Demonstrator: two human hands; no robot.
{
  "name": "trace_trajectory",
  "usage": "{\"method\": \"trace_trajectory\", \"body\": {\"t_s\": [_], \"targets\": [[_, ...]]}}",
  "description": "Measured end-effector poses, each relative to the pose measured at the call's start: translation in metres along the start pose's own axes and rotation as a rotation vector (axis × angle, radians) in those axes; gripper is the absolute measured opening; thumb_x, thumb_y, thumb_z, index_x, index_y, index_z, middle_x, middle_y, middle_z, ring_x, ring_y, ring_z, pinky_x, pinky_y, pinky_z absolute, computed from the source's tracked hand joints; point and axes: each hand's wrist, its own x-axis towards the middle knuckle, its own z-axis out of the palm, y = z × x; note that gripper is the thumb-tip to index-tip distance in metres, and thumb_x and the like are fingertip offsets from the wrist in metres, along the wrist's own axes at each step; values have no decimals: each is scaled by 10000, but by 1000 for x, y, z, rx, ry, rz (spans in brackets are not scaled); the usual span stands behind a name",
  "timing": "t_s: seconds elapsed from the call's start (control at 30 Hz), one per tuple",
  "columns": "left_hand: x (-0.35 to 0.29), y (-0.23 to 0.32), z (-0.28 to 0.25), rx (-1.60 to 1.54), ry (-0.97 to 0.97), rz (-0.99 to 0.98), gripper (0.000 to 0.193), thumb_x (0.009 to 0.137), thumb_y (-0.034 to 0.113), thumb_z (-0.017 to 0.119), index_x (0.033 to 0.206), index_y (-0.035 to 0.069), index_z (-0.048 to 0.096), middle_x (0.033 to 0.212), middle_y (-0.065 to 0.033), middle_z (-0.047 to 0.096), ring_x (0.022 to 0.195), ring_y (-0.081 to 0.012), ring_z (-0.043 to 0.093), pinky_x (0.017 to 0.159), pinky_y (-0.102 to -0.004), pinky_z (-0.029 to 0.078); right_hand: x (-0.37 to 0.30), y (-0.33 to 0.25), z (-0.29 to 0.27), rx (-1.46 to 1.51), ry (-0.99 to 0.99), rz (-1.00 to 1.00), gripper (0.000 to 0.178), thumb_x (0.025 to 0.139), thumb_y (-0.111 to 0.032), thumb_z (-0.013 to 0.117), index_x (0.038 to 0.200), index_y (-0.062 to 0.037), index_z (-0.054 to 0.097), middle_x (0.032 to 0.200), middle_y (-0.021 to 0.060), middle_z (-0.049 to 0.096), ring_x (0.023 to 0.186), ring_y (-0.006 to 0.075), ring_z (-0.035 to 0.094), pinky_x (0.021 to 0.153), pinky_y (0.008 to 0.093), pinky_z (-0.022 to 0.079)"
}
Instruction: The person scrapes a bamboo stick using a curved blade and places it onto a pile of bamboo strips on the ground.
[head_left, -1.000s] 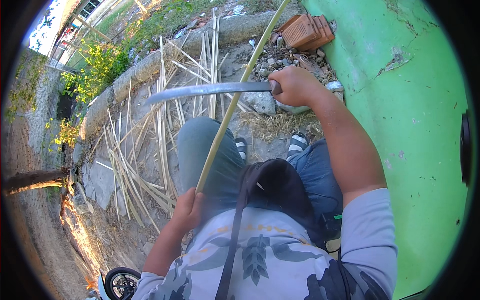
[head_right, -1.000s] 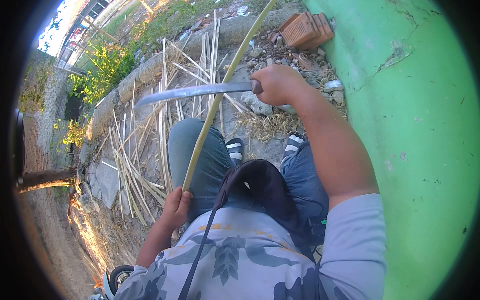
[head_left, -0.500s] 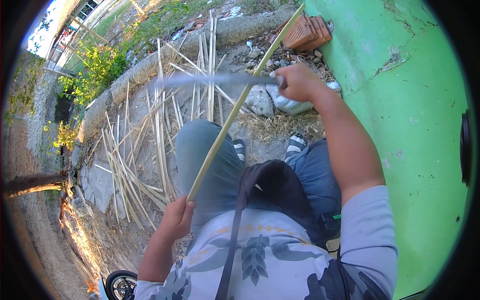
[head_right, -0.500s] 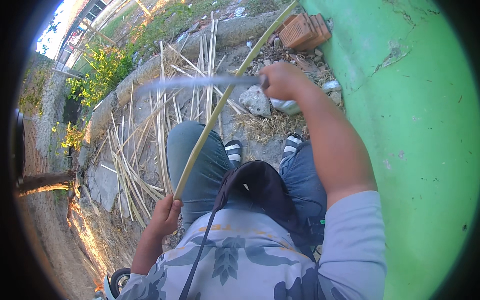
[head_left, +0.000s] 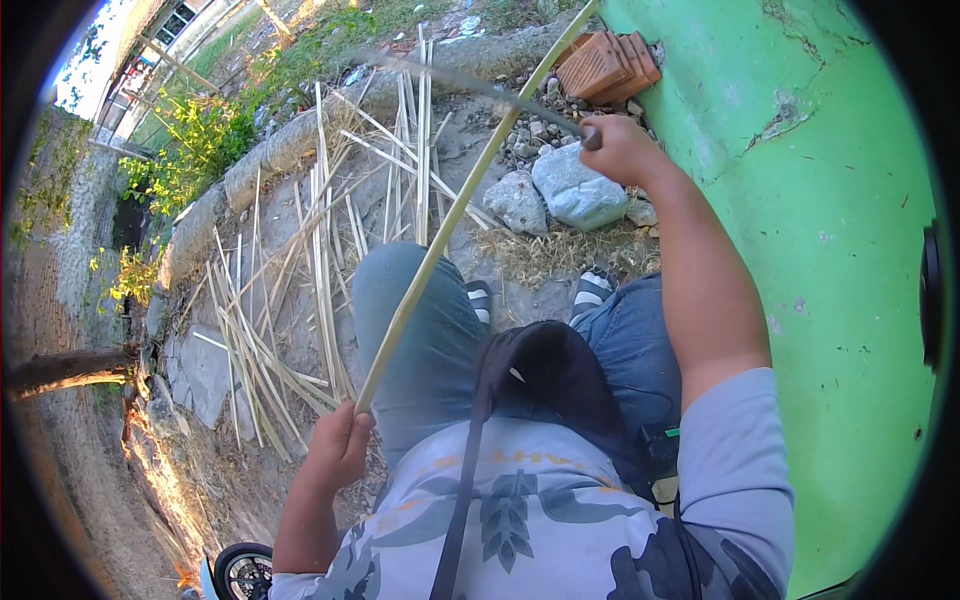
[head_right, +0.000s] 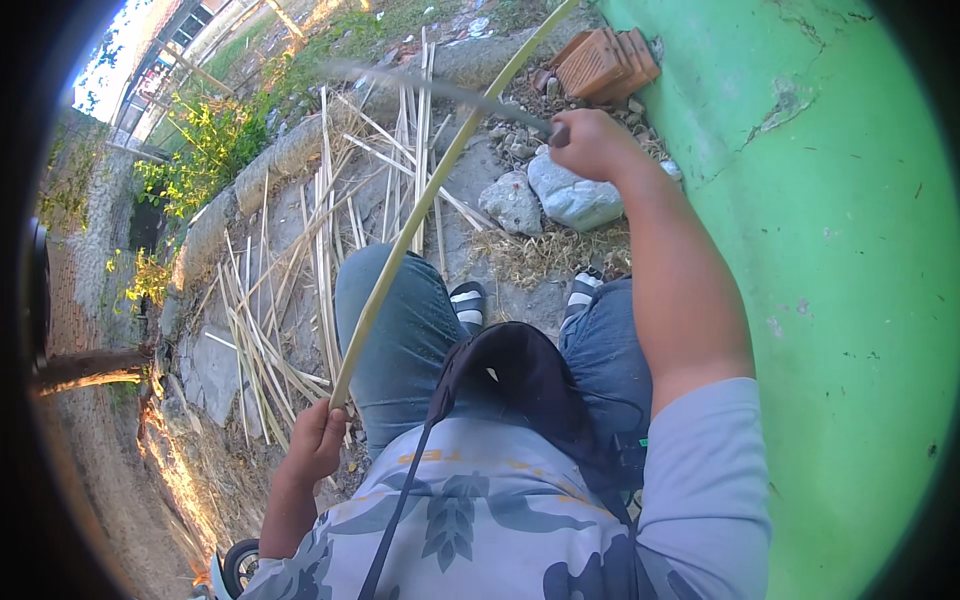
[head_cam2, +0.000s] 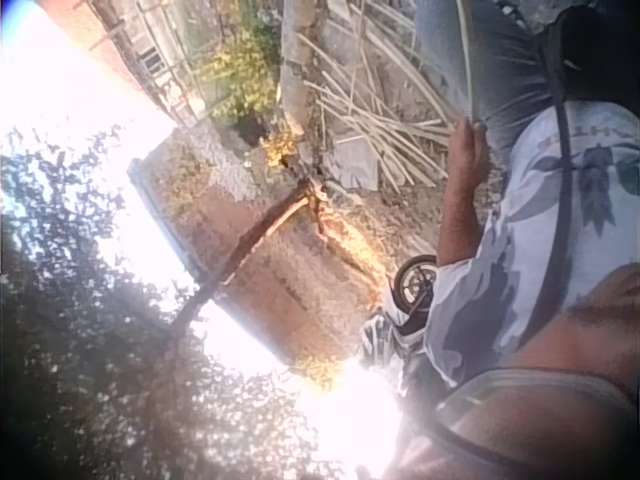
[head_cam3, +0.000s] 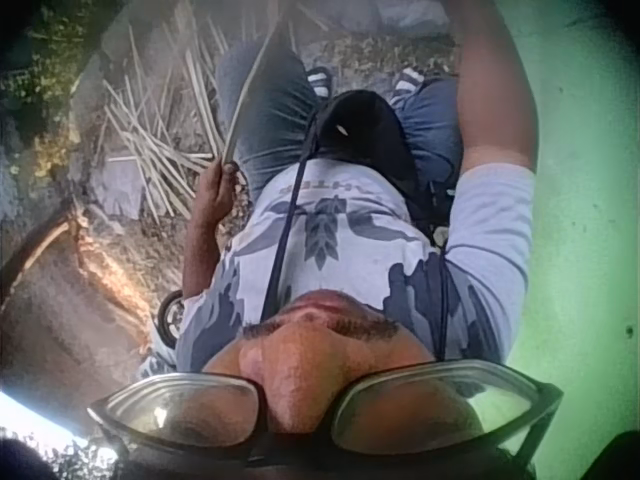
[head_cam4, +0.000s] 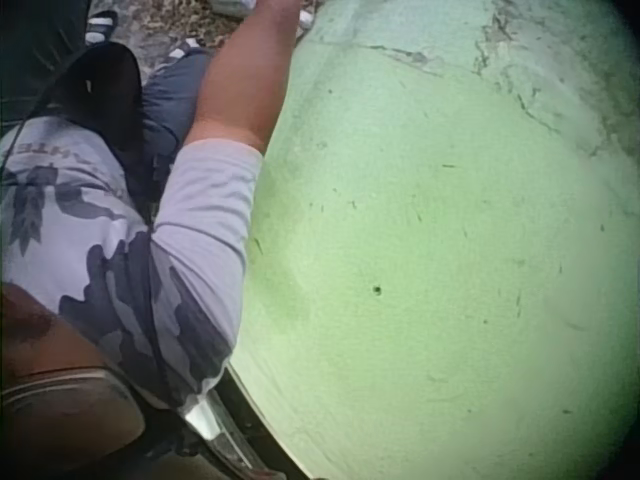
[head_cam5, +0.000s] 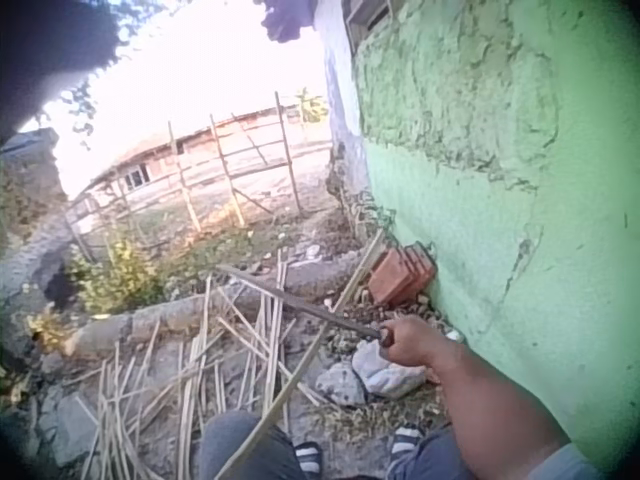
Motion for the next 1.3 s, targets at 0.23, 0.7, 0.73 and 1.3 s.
{"method": "trace_trajectory", "body": {"t_s": [0.23, 0.7, 0.73, 1.3], "targets": [[-3, -1, -1, 2, 2, -93, 277, 1045, 233, 508, 964, -12, 607, 666, -120, 576, 594, -237, 575, 592, -364, 462, -5, -1, -1, 27, 12, 1, 249, 819, -251, 662, 969, -56, 699, 895, 194, 712, 874, 381, 689, 799, 455, 542], [20, 10, 19, -285, -101, -69, 238, 989, 230, 600, 1036, -4, 598, 794, -44, 573, 724, -124, 529, 663, -312, 458, -12, -14, -2, -9, 75, -191, 223, 772, -191, 692, 912, -18, 672, 800, 206, 678, 753, 396, 656, 700, 444, 517], [26, 19, 22, -337, -110, -72, 237, 968, 221, 623, 1045, -1, 592, 810, -49, 579, 741, -125, 533, 676, -314, 461, -14, -19, 0, -46, 82, -196, 219, 779, -198, 690, 912, -25, 677, 809, 201, 686, 762, 394, 662, 709, 445, 524], [80, 54, 27, -166, -60, -19, 307, 883, 199, 782, 1003, 20, 563, 753, -44, 579, 701, -120, 540, 629, -308, 468, -16, -58, 17, 25, -52, -245, 164, 820, -221, 656, 921, -99, 698, 839, 174, 714, 831, 375, 698, 789, 477, 555]]}}
